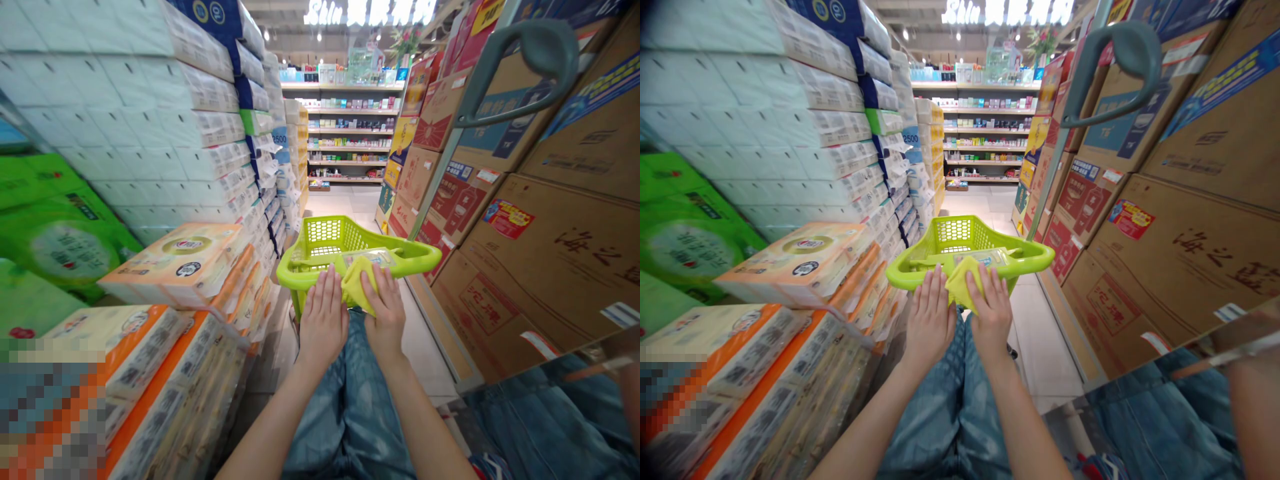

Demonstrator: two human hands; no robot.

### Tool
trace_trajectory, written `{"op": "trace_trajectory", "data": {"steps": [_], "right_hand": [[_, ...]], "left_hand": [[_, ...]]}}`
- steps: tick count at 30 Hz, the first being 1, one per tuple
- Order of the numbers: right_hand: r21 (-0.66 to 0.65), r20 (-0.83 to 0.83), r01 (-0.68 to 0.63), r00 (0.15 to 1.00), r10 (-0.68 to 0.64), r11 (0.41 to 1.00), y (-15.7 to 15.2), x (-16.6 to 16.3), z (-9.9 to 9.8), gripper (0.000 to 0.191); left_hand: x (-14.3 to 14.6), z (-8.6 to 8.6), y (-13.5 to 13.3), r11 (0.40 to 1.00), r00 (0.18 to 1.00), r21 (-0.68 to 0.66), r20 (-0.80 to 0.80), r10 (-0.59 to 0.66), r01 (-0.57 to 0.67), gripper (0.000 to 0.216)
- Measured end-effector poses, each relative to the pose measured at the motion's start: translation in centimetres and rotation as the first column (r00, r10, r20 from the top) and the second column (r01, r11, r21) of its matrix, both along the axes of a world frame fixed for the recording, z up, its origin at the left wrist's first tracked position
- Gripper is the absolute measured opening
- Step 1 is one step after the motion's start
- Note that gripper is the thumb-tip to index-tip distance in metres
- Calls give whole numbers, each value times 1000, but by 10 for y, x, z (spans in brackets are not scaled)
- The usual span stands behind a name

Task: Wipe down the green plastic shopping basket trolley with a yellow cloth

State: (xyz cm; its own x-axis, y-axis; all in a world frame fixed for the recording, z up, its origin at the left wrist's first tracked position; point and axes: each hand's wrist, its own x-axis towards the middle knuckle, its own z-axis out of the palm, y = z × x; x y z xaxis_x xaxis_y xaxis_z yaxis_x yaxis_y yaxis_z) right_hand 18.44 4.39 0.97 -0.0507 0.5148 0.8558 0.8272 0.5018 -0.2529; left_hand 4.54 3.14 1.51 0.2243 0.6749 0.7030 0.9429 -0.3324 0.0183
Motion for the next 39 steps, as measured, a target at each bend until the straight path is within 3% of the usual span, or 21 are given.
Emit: {"op": "trace_trajectory", "data": {"steps": [4, 7, 11, 16, 21, 25, 29, 35, 39], "right_hand": [[8, -176, 79, 982, -76, 997, 11, 46, -3, 85], [-17, -297, 121, 947, -120, 993, 14, 55, 0, 91], [-66, -244, 95, 964, -108, 993, 6, 19, 5, 89], [-23, -59, -8, 998, 6, 1000, -3, -22, 6, 76], [14, -19, -26, 999, 26, 1000, 6, 14, 3, 76], [26, -192, 47, 981, -41, 999, 15, 51, -1, 84], [-28, -319, 103, 942, -106, 994, 14, 48, 4, 89], [-47, -95, 51, 994, -55, 998, 1, -14, 14, 76], [-44, 27, 1, 1000, 1, 999, -1, -16, 15, 72]], "left_hand": [[1, 0, 0, 1000, 1000, 10, 2, -4, 4, 68], [2, 0, 0, 1000, 1000, 17, 2, 9, -9, 68], [3, 0, 1, 1000, 1000, 15, -8, 21, -21, 64], [1, -1, 1, 1000, 999, 10, -22, 30, -29, 56], [0, -1, 1, 1000, 1000, 14, -25, 15, -15, 62], [2, -1, 1, 1000, 1000, 24, -9, 12, -12, 68], [3, 0, 1, 999, 1000, 30, -8, 15, -15, 69], [1, -1, 1, 999, 1000, 25, -13, 24, -23, 63], [1, -1, 1, 1000, 1000, 12, -12, 20, -19, 58]]}}
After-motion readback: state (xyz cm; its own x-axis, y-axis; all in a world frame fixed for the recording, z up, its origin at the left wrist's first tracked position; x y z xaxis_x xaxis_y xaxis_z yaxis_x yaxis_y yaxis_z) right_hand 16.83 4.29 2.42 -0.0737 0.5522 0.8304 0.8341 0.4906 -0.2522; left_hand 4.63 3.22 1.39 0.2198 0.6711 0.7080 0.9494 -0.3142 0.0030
